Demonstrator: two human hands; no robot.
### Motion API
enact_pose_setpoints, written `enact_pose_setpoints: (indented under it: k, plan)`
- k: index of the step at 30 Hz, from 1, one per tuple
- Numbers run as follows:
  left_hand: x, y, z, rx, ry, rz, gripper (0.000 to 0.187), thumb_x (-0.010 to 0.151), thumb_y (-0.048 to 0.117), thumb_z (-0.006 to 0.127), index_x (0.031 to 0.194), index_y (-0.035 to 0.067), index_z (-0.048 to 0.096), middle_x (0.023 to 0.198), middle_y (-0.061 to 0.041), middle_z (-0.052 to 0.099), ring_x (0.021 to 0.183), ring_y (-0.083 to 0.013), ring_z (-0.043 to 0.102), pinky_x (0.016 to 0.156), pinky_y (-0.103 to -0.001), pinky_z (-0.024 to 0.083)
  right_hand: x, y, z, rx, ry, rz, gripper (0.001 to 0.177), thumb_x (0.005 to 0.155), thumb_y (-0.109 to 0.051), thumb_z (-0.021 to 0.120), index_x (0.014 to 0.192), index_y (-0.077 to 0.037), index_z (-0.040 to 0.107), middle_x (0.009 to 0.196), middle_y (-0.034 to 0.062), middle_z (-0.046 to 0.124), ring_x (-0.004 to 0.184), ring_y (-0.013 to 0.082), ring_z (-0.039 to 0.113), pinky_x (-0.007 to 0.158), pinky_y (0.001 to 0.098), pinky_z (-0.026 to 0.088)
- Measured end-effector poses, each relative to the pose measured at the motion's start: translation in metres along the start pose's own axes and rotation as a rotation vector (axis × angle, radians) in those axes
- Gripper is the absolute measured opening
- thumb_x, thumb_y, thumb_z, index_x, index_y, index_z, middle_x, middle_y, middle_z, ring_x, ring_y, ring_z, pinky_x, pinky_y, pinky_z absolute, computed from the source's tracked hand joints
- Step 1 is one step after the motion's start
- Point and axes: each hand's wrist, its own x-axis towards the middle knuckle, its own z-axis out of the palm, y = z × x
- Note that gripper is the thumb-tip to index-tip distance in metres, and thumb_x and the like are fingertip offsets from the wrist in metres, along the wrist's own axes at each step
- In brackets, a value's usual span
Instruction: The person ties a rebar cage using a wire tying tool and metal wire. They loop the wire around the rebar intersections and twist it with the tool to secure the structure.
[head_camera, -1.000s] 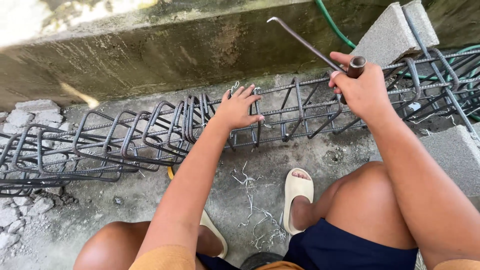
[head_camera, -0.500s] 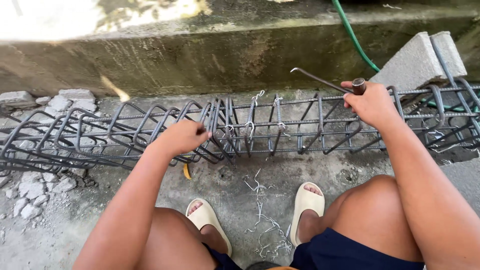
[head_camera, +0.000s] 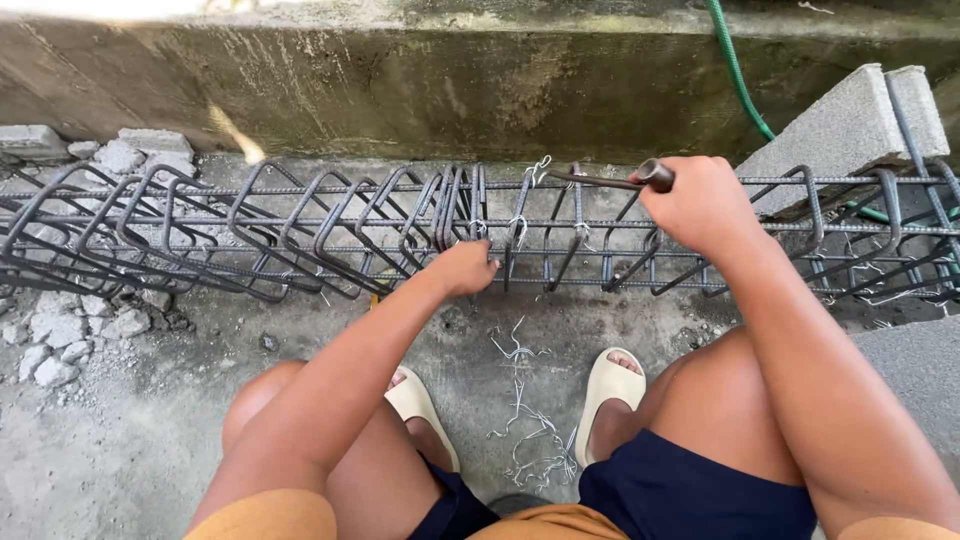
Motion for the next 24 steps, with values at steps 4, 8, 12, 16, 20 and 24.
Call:
enact_pose_setpoints:
  k: [4,8,12,16,20,24]
  plan:
    - [0.001,0.018,-0.001,-0.091,0.060,-0.009,0.046,0.092,0.039,0.052,0.115,0.002,0.068,0.104,-0.025,0.074,0.109,-0.0447,0.070,0.096,-0.056,0.055,0.014,0.003,0.006,-0.076,-0.015,-0.005,0.019,0.086,-0.032,0.064,0.086,-0.019,0.077,0.066,0.0110,0.067,0.073,0.0370,0.070,0.070,0.0485,0.055]
    - [0.016,0.021,0.008,-0.184,0.016,-0.041,0.039,0.093,0.044,0.049,0.101,0.011,0.067,0.060,0.002,0.073,0.089,-0.0250,0.078,0.090,-0.045,0.059,0.015,0.000,0.006,-0.110,-0.059,0.009,0.021,0.086,-0.034,0.062,0.086,-0.019,0.077,0.071,0.0118,0.070,0.079,0.0380,0.071,0.072,0.0497,0.056]
    - [0.013,0.030,0.003,-0.208,0.039,-0.045,0.034,0.093,0.040,0.051,0.090,0.013,0.072,0.063,0.002,0.075,0.092,-0.0260,0.077,0.089,-0.046,0.059,0.008,-0.011,0.003,-0.085,-0.082,-0.008,0.021,0.084,-0.032,0.062,0.079,-0.015,0.074,0.068,0.0162,0.067,0.076,0.0416,0.070,0.070,0.0503,0.054]
    - [0.004,0.042,0.004,-0.215,0.082,-0.047,0.033,0.097,0.034,0.051,0.092,0.009,0.071,0.068,0.000,0.076,0.095,-0.0256,0.077,0.090,-0.046,0.060,0.006,-0.014,0.004,-0.074,-0.077,-0.029,0.020,0.084,-0.032,0.064,0.079,-0.015,0.073,0.071,0.0171,0.068,0.079,0.0425,0.070,0.070,0.0515,0.054]
    - [-0.021,0.062,-0.009,-0.288,0.094,-0.104,0.038,0.099,0.034,0.048,0.096,0.006,0.074,0.076,-0.005,0.078,0.103,-0.0287,0.075,0.093,-0.048,0.058,0.013,-0.016,0.008,-0.117,-0.089,-0.073,0.024,0.084,-0.035,0.064,0.081,-0.012,0.073,0.073,0.0188,0.070,0.084,0.0439,0.071,0.072,0.0536,0.055]
    - [-0.021,0.059,-0.006,-0.372,0.060,-0.082,0.036,0.101,0.031,0.048,0.100,0.005,0.073,0.081,-0.003,0.080,0.101,-0.0244,0.076,0.095,-0.043,0.057,0.016,-0.011,0.013,-0.127,-0.108,-0.065,0.022,0.082,-0.035,0.064,0.088,-0.017,0.076,0.080,0.0153,0.074,0.088,0.0437,0.072,0.077,0.0544,0.057]
